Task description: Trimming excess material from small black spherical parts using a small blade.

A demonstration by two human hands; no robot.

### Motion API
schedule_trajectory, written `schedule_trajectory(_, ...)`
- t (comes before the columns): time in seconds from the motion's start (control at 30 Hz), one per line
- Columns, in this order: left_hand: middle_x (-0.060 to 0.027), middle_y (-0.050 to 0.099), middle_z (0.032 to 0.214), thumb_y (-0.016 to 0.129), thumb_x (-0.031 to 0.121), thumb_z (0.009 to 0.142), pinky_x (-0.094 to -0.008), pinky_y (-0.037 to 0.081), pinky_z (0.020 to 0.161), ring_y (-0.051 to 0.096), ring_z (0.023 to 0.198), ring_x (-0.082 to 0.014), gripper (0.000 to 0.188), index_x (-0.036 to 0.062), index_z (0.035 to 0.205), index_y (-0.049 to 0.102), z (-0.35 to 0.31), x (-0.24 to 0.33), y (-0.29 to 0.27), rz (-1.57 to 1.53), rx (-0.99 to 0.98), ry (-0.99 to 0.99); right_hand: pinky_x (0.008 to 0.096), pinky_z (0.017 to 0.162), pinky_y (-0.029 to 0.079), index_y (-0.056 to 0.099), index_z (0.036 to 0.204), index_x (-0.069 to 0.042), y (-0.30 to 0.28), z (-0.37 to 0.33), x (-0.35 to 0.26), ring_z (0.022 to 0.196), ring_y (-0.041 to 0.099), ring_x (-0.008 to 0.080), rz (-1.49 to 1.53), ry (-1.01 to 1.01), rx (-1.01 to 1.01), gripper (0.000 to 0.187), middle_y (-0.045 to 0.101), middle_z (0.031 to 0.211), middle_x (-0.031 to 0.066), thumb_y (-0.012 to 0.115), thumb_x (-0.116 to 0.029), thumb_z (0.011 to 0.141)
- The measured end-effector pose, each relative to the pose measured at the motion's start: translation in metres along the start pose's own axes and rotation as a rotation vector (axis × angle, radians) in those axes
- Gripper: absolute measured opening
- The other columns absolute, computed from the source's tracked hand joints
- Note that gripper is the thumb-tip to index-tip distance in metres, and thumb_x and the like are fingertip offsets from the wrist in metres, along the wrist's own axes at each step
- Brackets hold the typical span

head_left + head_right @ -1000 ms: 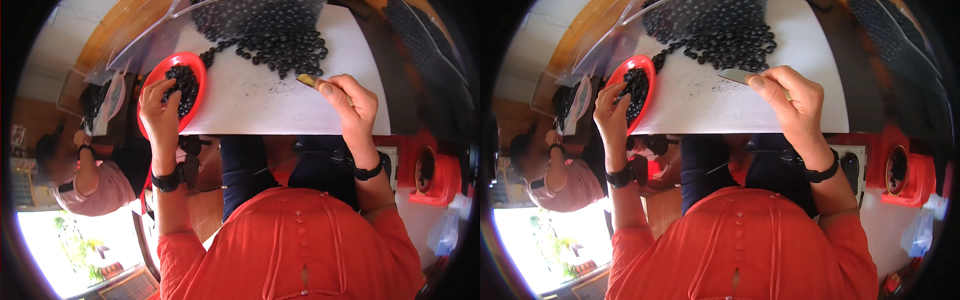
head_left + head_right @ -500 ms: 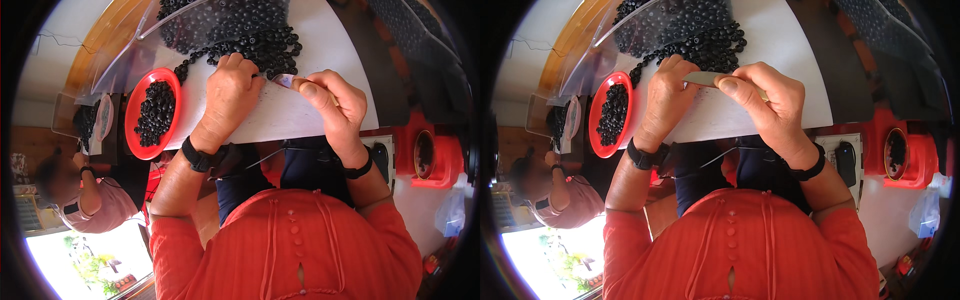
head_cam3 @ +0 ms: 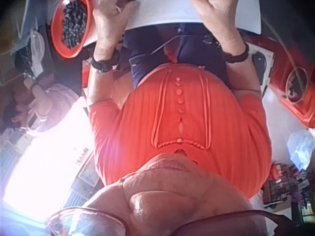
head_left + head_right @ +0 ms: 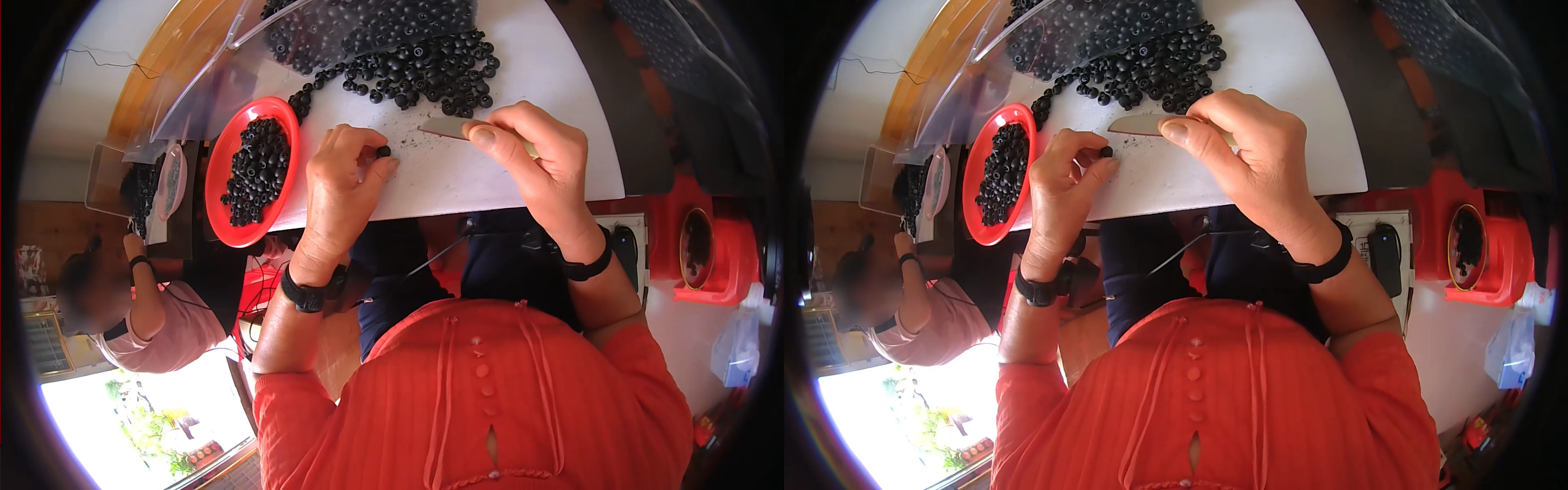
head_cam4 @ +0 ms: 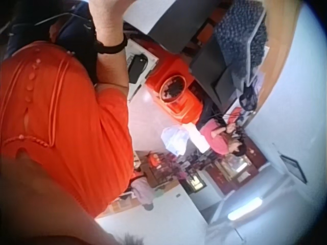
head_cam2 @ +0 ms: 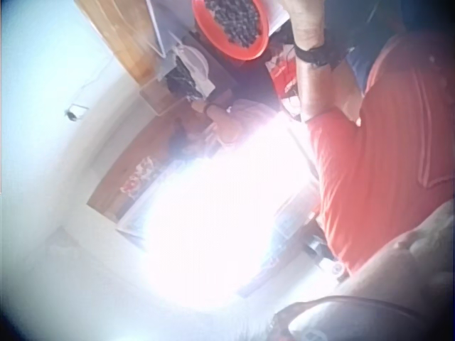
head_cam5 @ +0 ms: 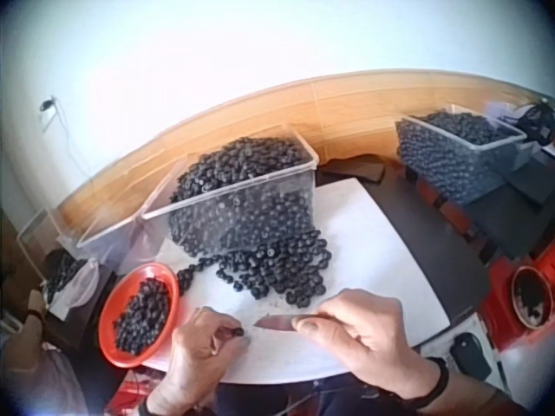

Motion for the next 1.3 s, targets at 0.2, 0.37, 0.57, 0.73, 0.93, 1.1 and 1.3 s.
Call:
schedule_trajectory(0.2,-0.0112,0.067,0.091,0.084,0.001,0.079,-0.0380,0.054,0.074,0.064,0.083,-0.0262,0.026,0.0012,0.102,0.071,-0.006,-0.004,-0.004,-0.025,0.142,-0.023,0.0329,0.054,0.046,0.075,0.086,-0.002,0.005,0.001,-0.002,0.058,0.060,0.0196,-0.137,-0.027,-0.066,0.016,0.067,0.069,0.0080,0.080,-0.016,0.093)
schedule_trajectory(0.37,-0.0068,0.067,0.092,0.083,0.002,0.082,-0.0327,0.051,0.070,0.065,0.085,-0.0197,0.020,0.0005,0.099,0.073,-0.001,-0.001,0.002,0.083,0.101,0.108,0.0341,0.054,0.046,0.074,0.084,-0.003,0.006,0.000,-0.002,0.058,0.061,0.0212,-0.164,-0.033,-0.050,0.017,0.067,0.069,0.0078,0.080,-0.017,0.093)
schedule_trajectory(0.57,-0.0140,0.065,0.092,0.075,-0.003,0.082,-0.0420,0.053,0.077,0.064,0.087,-0.0319,0.019,-0.0019,0.100,0.071,0.012,0.011,0.006,0.331,-0.003,0.268,0.0354,0.053,0.046,0.074,0.083,-0.004,0.006,0.000,-0.004,0.057,0.061,0.0219,-0.189,-0.041,-0.046,0.017,0.067,0.069,0.0074,0.081,-0.017,0.091)
schedule_trajectory(0.73,-0.0055,0.066,0.094,0.072,-0.002,0.091,-0.0327,0.049,0.070,0.063,0.083,-0.0197,0.018,-0.0031,0.108,0.073,0.011,0.005,0.005,0.028,0.006,0.129,0.0369,0.052,0.044,0.072,0.079,-0.005,0.007,0.000,-0.001,0.056,0.059,0.0232,-0.240,-0.047,-0.031,0.021,0.063,0.065,0.0072,0.082,-0.021,0.091)
schedule_trajectory(0.93,-0.0039,0.069,0.093,0.070,0.000,0.098,-0.0228,0.045,0.064,0.058,0.071,-0.0095,0.024,-0.0043,0.122,0.075,-0.006,0.009,0.006,-0.835,-0.013,-0.230,0.0384,0.051,0.043,0.071,0.078,-0.006,0.008,0.001,-0.001,0.056,0.059,0.0242,-0.243,-0.069,-0.021,0.024,0.062,0.065,0.0075,0.081,-0.023,0.091)
schedule_trajectory(1.1,-0.0150,0.071,0.098,0.068,0.007,0.102,-0.0276,0.047,0.063,0.063,0.073,-0.0176,0.026,-0.0058,0.124,0.072,-0.012,0.008,0.017,-1.082,0.027,-0.285,0.0388,0.051,0.043,0.070,0.077,-0.006,0.008,0.000,0.001,0.055,0.059,0.0250,-0.244,-0.064,-0.041,0.025,0.062,0.064,0.0078,0.081,-0.024,0.091)
schedule_trajectory(1.3,-0.0179,0.074,0.105,0.068,0.003,0.102,-0.0297,0.053,0.065,0.067,0.079,-0.0171,0.027,-0.0074,0.127,0.070,-0.013,0.000,0.021,-1.312,-0.040,-0.283,0.0388,0.051,0.043,0.070,0.077,-0.006,0.007,0.000,0.000,0.054,0.059,0.0253,-0.253,-0.039,-0.065,0.026,0.061,0.063,0.0082,0.081,-0.025,0.091)
Point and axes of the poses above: each hand's wrist, its own z-axis towards the middle knuckle, its own y-axis out of the palm, x = y × z, the point moved 2 cm from there along z, towards the middle knuckle
